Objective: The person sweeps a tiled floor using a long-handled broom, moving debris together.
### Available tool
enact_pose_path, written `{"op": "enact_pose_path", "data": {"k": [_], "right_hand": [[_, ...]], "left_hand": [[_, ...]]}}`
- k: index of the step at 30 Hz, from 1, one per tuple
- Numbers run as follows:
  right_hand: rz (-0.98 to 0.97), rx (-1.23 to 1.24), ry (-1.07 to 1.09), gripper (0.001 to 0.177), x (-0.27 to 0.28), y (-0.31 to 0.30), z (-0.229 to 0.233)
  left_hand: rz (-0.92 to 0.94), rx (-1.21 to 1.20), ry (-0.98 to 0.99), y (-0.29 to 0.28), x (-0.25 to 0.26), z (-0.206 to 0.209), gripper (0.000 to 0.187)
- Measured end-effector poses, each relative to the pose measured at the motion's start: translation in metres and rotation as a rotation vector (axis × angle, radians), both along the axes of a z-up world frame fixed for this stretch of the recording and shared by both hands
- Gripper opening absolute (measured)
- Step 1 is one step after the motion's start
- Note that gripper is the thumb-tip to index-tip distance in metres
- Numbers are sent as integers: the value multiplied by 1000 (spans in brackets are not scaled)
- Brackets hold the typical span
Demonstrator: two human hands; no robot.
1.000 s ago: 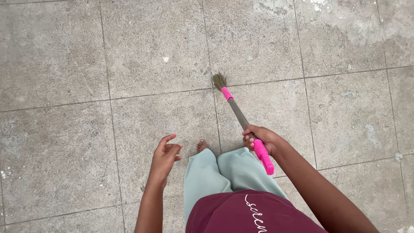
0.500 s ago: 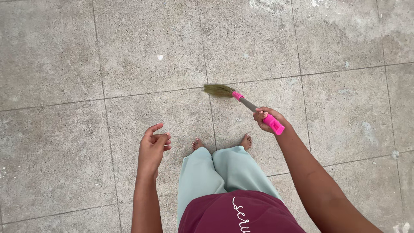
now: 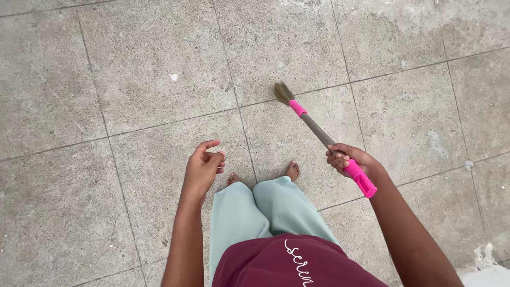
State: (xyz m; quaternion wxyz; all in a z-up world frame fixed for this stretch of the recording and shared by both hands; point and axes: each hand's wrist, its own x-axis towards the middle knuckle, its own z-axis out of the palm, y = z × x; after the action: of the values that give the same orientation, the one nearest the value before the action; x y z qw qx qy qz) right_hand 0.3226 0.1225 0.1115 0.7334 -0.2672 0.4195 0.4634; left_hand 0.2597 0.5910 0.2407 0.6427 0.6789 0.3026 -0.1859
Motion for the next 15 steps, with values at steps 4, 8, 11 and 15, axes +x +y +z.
{"op": "enact_pose_path", "data": {"k": [4,8,11,15], "right_hand": [[85,257,154,22,-2,96,-13],[93,336,185,22,18,140,-47],[23,226,182,20,41,120,-79],[-71,-36,48,18,66,46,-104]], "left_hand": [[-31,18,-46,-9,2,-2,42],[-14,129,-20,-4,1,4,41],[13,186,23,3,-7,11,41],[59,143,61,8,-18,9,41]]}}
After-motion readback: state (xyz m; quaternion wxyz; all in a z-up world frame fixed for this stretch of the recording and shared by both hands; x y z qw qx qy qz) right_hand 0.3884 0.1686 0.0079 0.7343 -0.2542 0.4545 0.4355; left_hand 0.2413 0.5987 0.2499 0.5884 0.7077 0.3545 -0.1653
